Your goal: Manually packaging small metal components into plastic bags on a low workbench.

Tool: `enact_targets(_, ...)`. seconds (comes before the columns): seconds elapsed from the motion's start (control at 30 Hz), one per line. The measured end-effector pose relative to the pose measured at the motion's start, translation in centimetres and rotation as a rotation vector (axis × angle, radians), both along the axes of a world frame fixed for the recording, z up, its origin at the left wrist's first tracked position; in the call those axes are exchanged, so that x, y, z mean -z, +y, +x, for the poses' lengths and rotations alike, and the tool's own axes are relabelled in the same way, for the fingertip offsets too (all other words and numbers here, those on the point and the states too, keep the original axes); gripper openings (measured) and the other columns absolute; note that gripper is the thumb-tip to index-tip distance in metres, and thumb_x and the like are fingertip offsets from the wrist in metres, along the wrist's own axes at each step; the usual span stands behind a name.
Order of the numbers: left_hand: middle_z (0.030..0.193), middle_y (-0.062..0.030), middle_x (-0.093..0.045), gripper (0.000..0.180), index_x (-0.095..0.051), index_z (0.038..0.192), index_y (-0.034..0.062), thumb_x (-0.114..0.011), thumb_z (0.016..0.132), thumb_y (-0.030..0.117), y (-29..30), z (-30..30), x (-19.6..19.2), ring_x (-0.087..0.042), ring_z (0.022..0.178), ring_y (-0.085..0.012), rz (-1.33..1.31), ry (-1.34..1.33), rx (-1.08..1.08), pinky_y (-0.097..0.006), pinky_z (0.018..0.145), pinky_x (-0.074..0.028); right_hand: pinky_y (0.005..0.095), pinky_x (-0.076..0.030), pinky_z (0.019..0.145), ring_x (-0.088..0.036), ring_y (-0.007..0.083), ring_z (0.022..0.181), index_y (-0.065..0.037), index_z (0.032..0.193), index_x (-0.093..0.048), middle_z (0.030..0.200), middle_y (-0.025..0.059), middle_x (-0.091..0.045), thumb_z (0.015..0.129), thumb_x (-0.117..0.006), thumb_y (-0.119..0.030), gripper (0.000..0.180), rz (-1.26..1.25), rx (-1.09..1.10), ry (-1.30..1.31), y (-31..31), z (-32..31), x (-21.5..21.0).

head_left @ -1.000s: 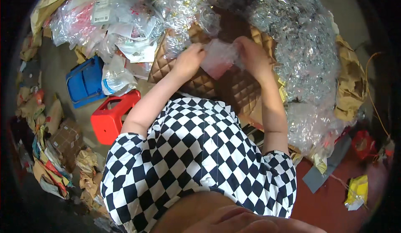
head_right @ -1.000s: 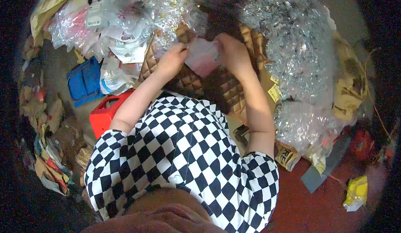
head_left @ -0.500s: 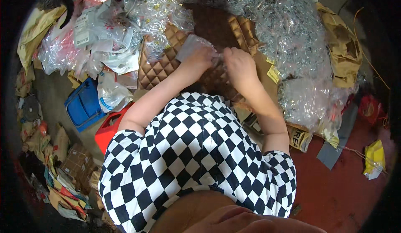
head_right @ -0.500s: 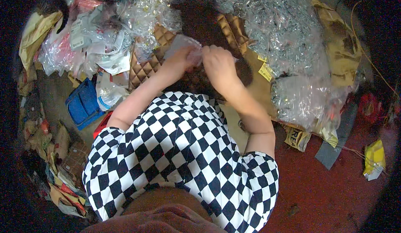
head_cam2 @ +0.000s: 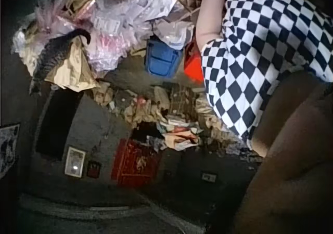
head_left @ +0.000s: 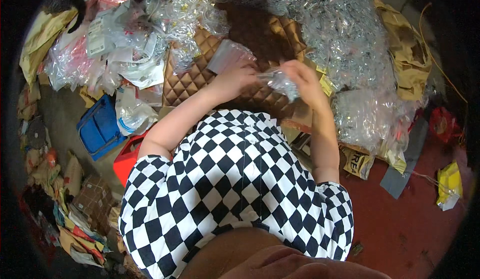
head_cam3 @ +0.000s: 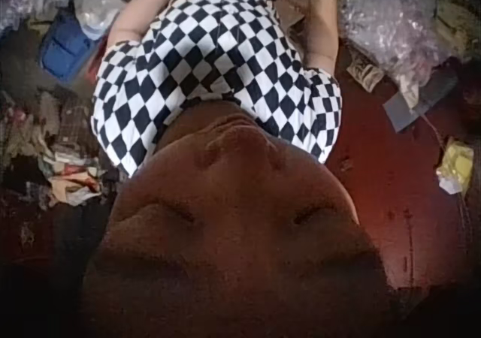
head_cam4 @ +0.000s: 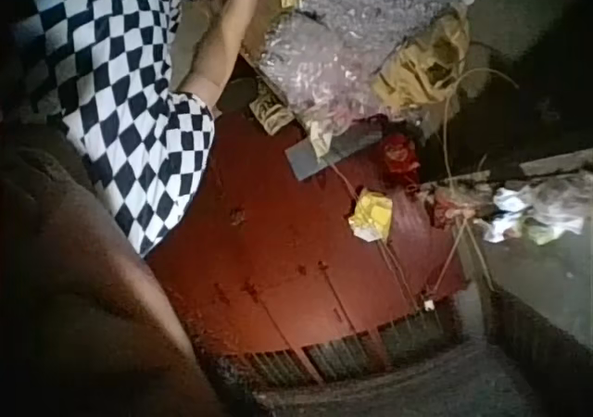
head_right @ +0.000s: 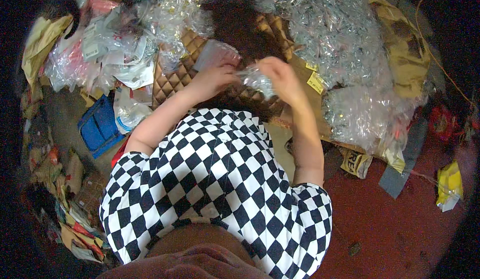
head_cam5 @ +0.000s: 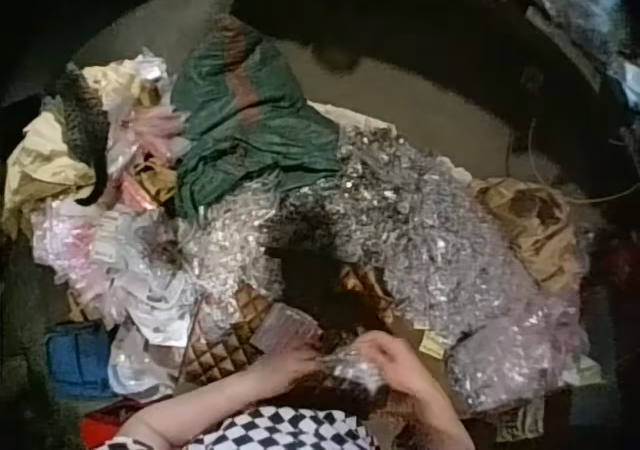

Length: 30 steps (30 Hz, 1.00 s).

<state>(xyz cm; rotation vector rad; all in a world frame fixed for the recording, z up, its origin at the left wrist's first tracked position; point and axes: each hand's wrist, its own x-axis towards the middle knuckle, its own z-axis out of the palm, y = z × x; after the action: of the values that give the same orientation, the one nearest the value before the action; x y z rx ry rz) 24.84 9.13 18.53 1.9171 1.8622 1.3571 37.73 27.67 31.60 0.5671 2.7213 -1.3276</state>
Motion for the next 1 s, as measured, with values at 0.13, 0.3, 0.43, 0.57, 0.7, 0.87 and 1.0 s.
enact_targets(0.13,0.11,-0.0113,-0.065,0.032,-0.07,0.103,0.0134,-0.07,0.073,0.002,-0.7,-0.6,0.3,-0.055,0.115,-0.0328,-0.296,-0.366,0.034,-0.042,0.091,-0.047,0.031,-0.054,0.08,-0.067,0.0169,0.091,-0.004,0.111,-0.065,0.106,0.007,-0.07,0.097,-0.058,-0.013,0.018,-0.621,0.481,0.26,1.8,1.2,0.9)
enact_targets(0.3,0.117,-0.0138,-0.061,0.021,-0.074,0.096,0.013,-0.072,0.077,0.005,-0.5,0.4,-1.2,-0.053,0.117,-0.0344,-0.218,-0.41,0.151,-0.04,0.093,-0.044,0.028,-0.053,0.082,-0.066,0.0154,0.094,0.0,0.117,-0.06,0.11,0.0088,-0.068,0.096,-0.057,-0.008,0.023,-0.979,0.604,0.34,-1.5,-0.7,3.5)
enact_targets(0.43,0.129,-0.0161,-0.055,0.017,-0.075,0.095,0.0147,-0.073,0.079,0.009,-0.5,0.6,-2.0,-0.049,0.121,-0.0361,0.027,-0.37,0.148,-0.041,0.1,-0.04,0.028,-0.048,0.086,-0.061,0.0121,0.095,0.001,0.125,-0.056,0.104,0.0057,-0.066,0.099,-0.056,-0.015,0.031,-0.552,0.421,0.283,-1.5,0.9,4.4)
enact_targets(0.57,0.133,-0.0177,-0.052,0.018,-0.075,0.097,0.0153,-0.073,0.079,0.011,0.1,0.8,-1.2,-0.047,0.124,-0.0375,0.025,-0.385,0.189,-0.045,0.103,-0.037,0.0301,-0.05,0.083,-0.065,0.0217,0.091,0.0,0.106,-0.067,0.099,0.0101,-0.069,0.091,-0.063,-0.01,0.018,0.139,0.061,0.299,-2.2,1.5,2.9)
enact_targets(0.7,0.136,-0.018,-0.049,0.021,-0.074,0.1,0.0157,-0.073,0.079,0.01,0.2,1.1,-2.1,-0.045,0.126,-0.0392,0.032,-0.173,0.109,-0.045,0.105,-0.036,0.0306,-0.051,0.079,-0.066,0.0199,0.085,0.001,0.099,-0.068,0.094,0.0098,-0.068,0.091,-0.063,-0.007,0.013,0.285,0.276,0.392,-3.5,0.8,1.6)
enact_targets(0.87,0.138,-0.0172,-0.048,0.021,-0.073,0.099,0.0143,-0.072,0.079,0.008,0.8,1.0,-3.7,-0.044,0.127,-0.0383,-0.021,-0.222,0.174,-0.044,0.108,-0.035,0.0308,-0.054,0.074,-0.065,0.0125,0.085,-0.001,0.106,-0.067,0.099,0.008,-0.069,0.095,-0.055,-0.004,0.016,-0.182,0.494,0.457,-3.6,2.0,2.6)
enact_targets(1.0,0.138,-0.0158,-0.047,0.021,-0.074,0.098,0.0133,-0.072,0.078,0.005,1.5,1.1,-4.9,-0.043,0.129,-0.0362,-0.041,-0.313,0.279,-0.043,0.108,-0.036,0.0366,-0.056,0.077,-0.068,0.0312,0.09,-0.007,0.103,-0.069,0.108,0.0117,-0.068,0.076,-0.057,0.001,0.031,0.497,-0.3,0.095,-2.6,4.2,0.0)
